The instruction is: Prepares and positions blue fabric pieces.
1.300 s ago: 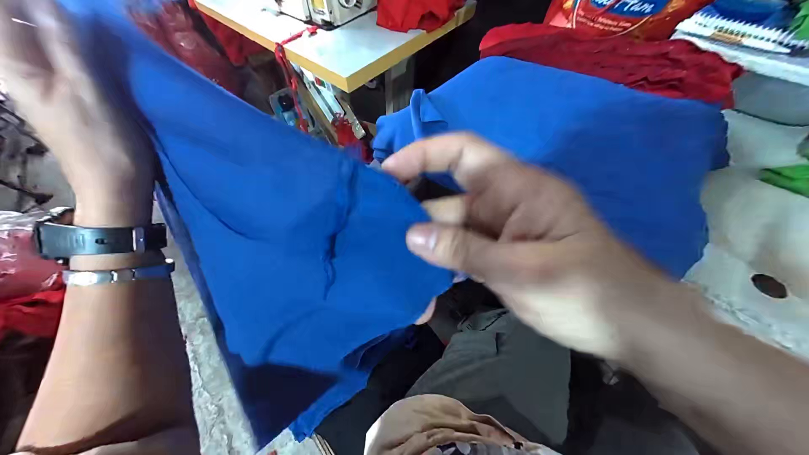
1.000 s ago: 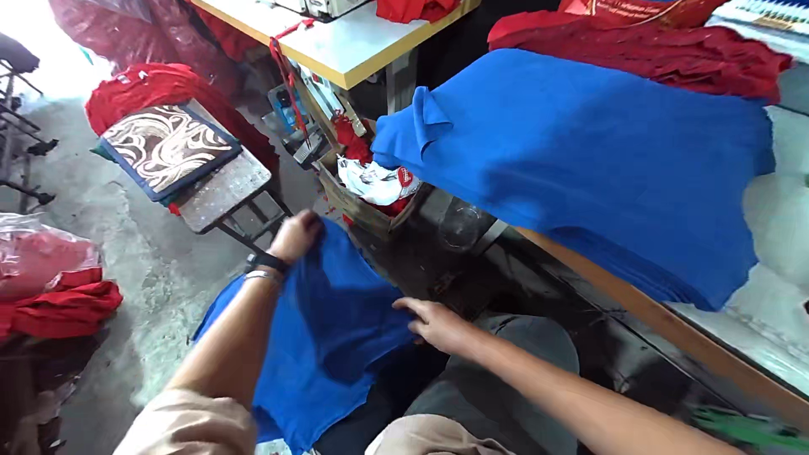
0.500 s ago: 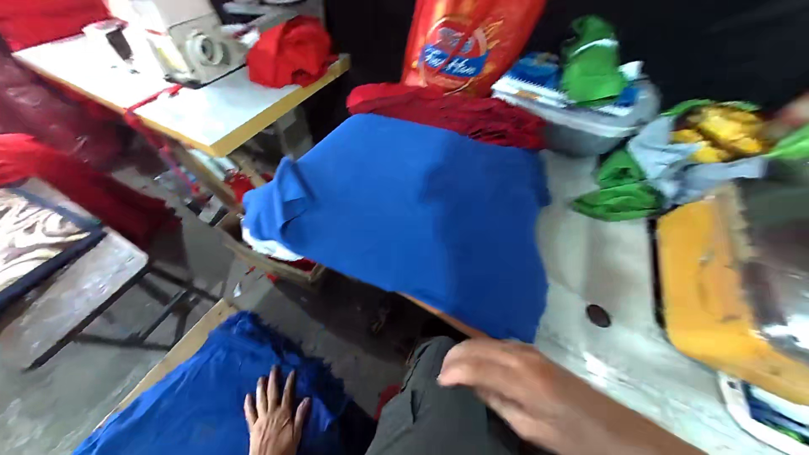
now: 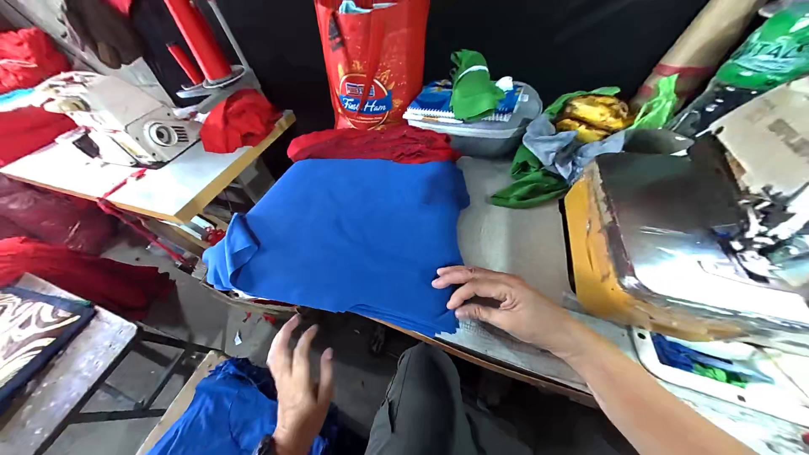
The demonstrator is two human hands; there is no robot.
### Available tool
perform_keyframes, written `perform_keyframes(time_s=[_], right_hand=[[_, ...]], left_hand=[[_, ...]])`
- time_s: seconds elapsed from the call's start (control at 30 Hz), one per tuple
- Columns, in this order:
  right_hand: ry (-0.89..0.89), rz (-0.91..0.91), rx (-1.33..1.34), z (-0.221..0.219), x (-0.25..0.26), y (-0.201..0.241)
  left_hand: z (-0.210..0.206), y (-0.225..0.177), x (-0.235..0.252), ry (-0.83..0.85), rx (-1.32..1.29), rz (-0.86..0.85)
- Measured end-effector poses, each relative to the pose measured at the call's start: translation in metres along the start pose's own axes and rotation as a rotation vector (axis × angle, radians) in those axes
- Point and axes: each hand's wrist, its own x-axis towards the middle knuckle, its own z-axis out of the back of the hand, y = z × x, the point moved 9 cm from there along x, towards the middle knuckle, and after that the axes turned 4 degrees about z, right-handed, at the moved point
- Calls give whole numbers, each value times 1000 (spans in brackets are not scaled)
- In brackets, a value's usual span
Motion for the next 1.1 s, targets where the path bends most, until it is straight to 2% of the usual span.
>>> perform_keyframes(time_s=[0.07,0.13,0.2,0.27,0.6,0.83,1.0,1.1], right_hand=[[-41,27,-39,0,0,2],[-85,31,-58,2,2,4],[-135,5,-1,6,4,3],[-164,-30,79,10,3,2],[-160,-89,155,6,12,-1],[-93,-152,175,3,15,-1],[-99,-155,174,4,16,-4],[-142,-156,178,6,16,-5]], left_hand=[[-5,-55,30,7,-64,-190],[-16,-98,52,88,-144,-337],[-32,-126,67,200,-229,-395],[-46,-139,75,275,-276,-377],[-56,-142,83,405,-292,-221],[-61,-147,88,392,-209,-249],[-63,-147,91,488,-202,-187],[-61,-145,95,409,-221,-218]])
